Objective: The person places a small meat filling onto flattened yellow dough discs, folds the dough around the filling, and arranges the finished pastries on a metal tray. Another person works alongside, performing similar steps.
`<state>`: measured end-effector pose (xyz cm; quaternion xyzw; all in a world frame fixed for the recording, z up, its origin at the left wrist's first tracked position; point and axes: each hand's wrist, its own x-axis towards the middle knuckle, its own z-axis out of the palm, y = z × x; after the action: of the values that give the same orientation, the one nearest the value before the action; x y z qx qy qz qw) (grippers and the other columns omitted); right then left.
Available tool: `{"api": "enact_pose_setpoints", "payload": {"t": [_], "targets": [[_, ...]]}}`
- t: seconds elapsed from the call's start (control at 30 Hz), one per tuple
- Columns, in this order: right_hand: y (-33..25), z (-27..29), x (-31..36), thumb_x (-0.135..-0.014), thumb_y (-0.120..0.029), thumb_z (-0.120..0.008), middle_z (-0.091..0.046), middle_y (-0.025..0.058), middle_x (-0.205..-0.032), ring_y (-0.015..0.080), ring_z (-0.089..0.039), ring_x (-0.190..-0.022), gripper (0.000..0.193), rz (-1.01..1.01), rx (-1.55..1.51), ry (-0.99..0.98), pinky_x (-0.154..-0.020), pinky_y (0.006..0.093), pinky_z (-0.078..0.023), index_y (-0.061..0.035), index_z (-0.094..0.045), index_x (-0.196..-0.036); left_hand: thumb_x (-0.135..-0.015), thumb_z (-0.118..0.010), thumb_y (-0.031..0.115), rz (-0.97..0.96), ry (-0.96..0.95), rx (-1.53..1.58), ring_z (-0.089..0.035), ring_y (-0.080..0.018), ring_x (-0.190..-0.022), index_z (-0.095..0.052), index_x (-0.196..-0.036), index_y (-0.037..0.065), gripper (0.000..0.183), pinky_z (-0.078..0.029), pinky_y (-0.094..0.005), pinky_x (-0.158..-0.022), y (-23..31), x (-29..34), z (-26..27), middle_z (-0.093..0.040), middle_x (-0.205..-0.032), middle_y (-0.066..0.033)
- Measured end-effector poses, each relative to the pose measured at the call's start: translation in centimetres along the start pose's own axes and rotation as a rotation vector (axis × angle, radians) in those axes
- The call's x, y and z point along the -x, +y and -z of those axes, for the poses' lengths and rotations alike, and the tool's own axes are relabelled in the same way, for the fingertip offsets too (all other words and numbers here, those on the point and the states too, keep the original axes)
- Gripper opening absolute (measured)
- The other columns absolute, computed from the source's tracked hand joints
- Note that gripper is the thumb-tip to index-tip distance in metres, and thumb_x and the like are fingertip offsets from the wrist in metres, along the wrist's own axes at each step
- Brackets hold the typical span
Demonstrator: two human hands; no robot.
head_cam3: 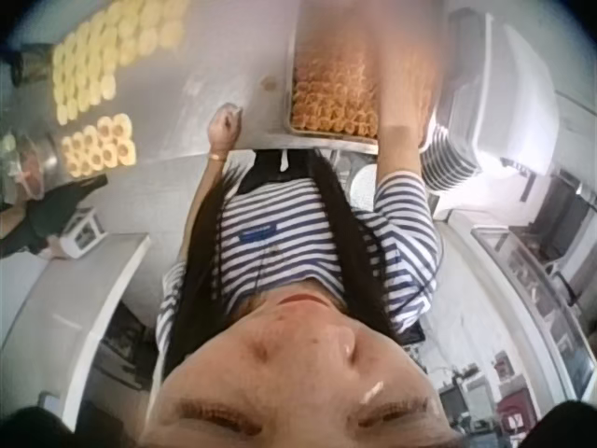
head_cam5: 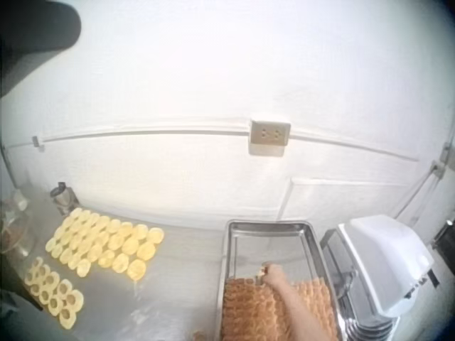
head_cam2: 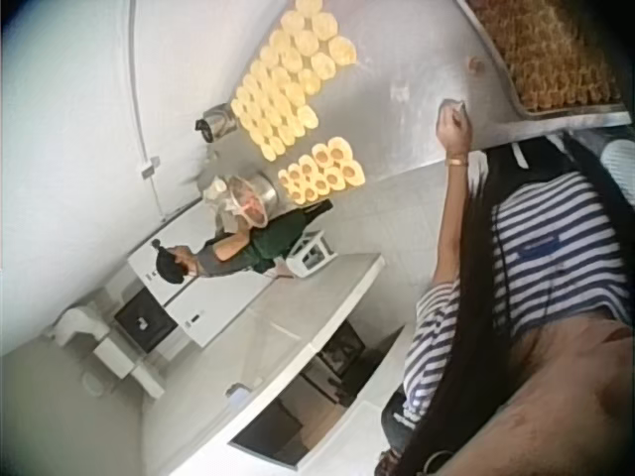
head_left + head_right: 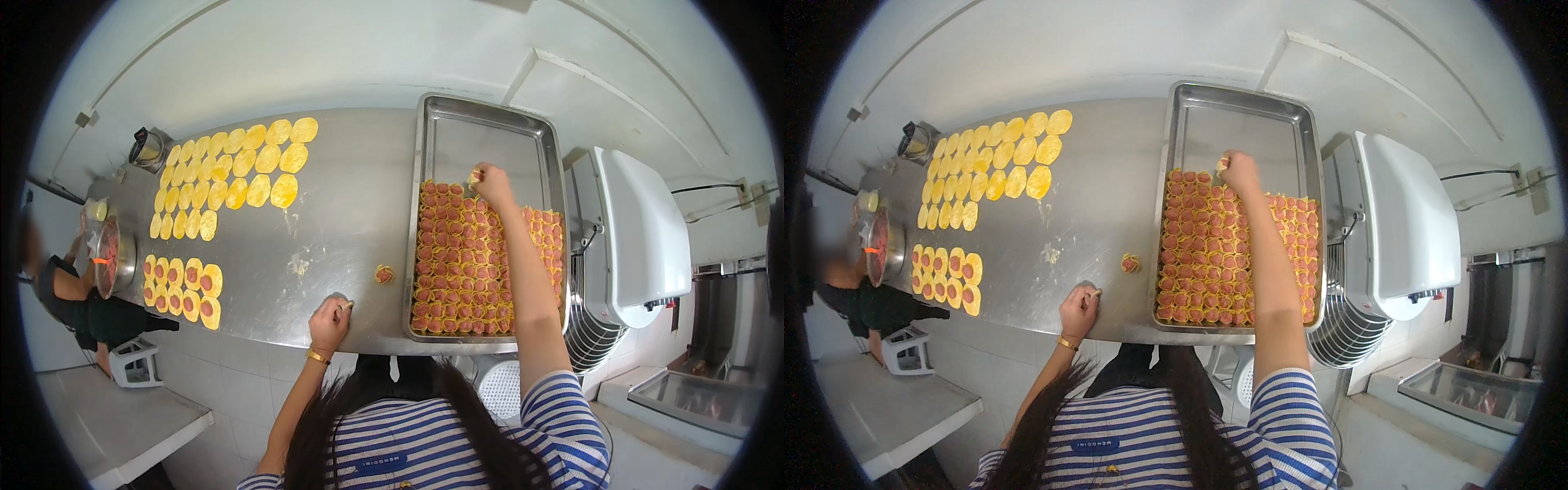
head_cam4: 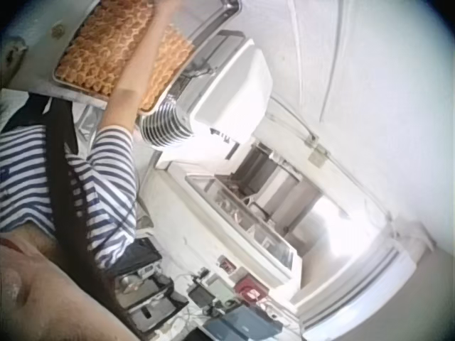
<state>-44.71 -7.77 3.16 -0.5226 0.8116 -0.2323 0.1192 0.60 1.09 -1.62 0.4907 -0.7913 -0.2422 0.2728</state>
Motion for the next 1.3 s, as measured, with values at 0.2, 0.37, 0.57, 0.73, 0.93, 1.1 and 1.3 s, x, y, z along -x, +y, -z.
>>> {"api": "enact_pose_setpoints", "payload": {"t": [0.2,0.37,0.57,0.73,0.93,1.1,1.3], "targets": [[0.7,-0.6,-0.3,-0.066,-0.003,-0.062,-0.066,0.0183,-0.084,0.0345,-0.064,-0.08,0.026,0.141,0.019,-0.238,-0.072,0.0398,-0.05,-0.0059,-0.068,-0.091,-0.079,-0.069,0.018,0.007,0.0,-0.051,-0.054,-0.0226,-0.054,-0.058,-0.077,0.011,0.013,-0.044,-0.0334,-0.05,0.3,0.0,-0.1,-0.052,-0.062,-0.0037],[0.7,0.7,0.0,-0.068,0.0,-0.059,-0.068,0.0159,-0.093,0.0291,-0.065,-0.078,0.034,0.09,-0.053,-0.375,-0.07,0.0354,-0.052,-0.004,-0.07,-0.101,-0.08,-0.07,0.018,0.07,-0.025,-0.042,-0.052,-0.0216,-0.052,-0.058,-0.077,0.009,0.015,-0.043,-0.0314,-0.049,0.5,-0.1,-0.1,-0.052,-0.062,-0.0055],[1.2,-0.3,0.1,-0.066,-0.001,-0.056,-0.067,0.0172,-0.078,0.0319,-0.063,-0.069,0.023,0.299,-0.037,-0.297,-0.066,0.038,-0.05,-0.0055,-0.071,-0.083,-0.079,-0.069,0.019,0.038,-0.01,-0.081,-0.053,-0.0232,-0.053,-0.057,-0.077,0.011,0.015,-0.044,-0.0344,-0.05,-0.2,0.2,-0.6,-0.051,-0.061,-0.003],[0.8,-0.4,0.2,-0.07,0.001,-0.052,-0.069,0.0138,-0.09,0.0308,-0.065,-0.082,0.034,0.181,-0.06,-0.254,-0.075,0.0366,-0.051,-0.0066,-0.071,-0.097,-0.076,-0.073,0.023,-0.043,-0.061,-0.079,-0.053,-0.0237,-0.059,-0.059,-0.089,0.011,0.023,-0.045,-0.0341,-0.053,-0.3,-0.5,-0.5,-0.053,-0.072,-0.0044],[0.4,0.1,1.5,-0.068,0.003,-0.05,-0.068,0.0168,-0.09,0.0336,-0.064,-0.082,0.037,0.065,-0.04,-0.245,-0.075,0.0382,-0.05,-0.0078,-0.072,-0.096,-0.07,-0.08,0.022,-0.084,-0.234,0.137,-0.058,-0.0215,-0.078,-0.049,-0.126,0.007,0.066,-0.05,-0.0335,-0.069,1.8,-4.8,-1.7,-0.052,-0.111,-0.0106],[-0.3,-0.1,1.0,-0.068,-0.002,-0.056,-0.067,0.0186,-0.086,0.035,-0.064,-0.086,0.032,-0.043,0.035,-0.319,-0.076,0.0412,-0.051,-0.0085,-0.072,-0.095,-0.07,-0.08,0.019,-0.268,-0.328,0.142,-0.058,-0.0244,-0.093,-0.051,-0.126,0.006,0.065,-0.051,-0.034,-0.076,2.8,-9.3,-3.2,-0.052,-0.117,-0.0134],[-1.4,1.2,2.8,-0.071,-0.005,-0.056,-0.066,0.0196,-0.099,0.0352,-0.063,-0.09,0.041,-0.111,-0.124,-0.132,-0.078,0.04,-0.051,-0.0079,-0.065,-0.111,-0.071,-0.075,0.01,-0.365,-0.417,0.285,-0.06,-0.0298,-0.092,-0.062,-0.109,0.004,0.041,-0.05,-0.0356,-0.08,2.7,-10.5,-3.5,-0.057,-0.105,-0.0117]]}}
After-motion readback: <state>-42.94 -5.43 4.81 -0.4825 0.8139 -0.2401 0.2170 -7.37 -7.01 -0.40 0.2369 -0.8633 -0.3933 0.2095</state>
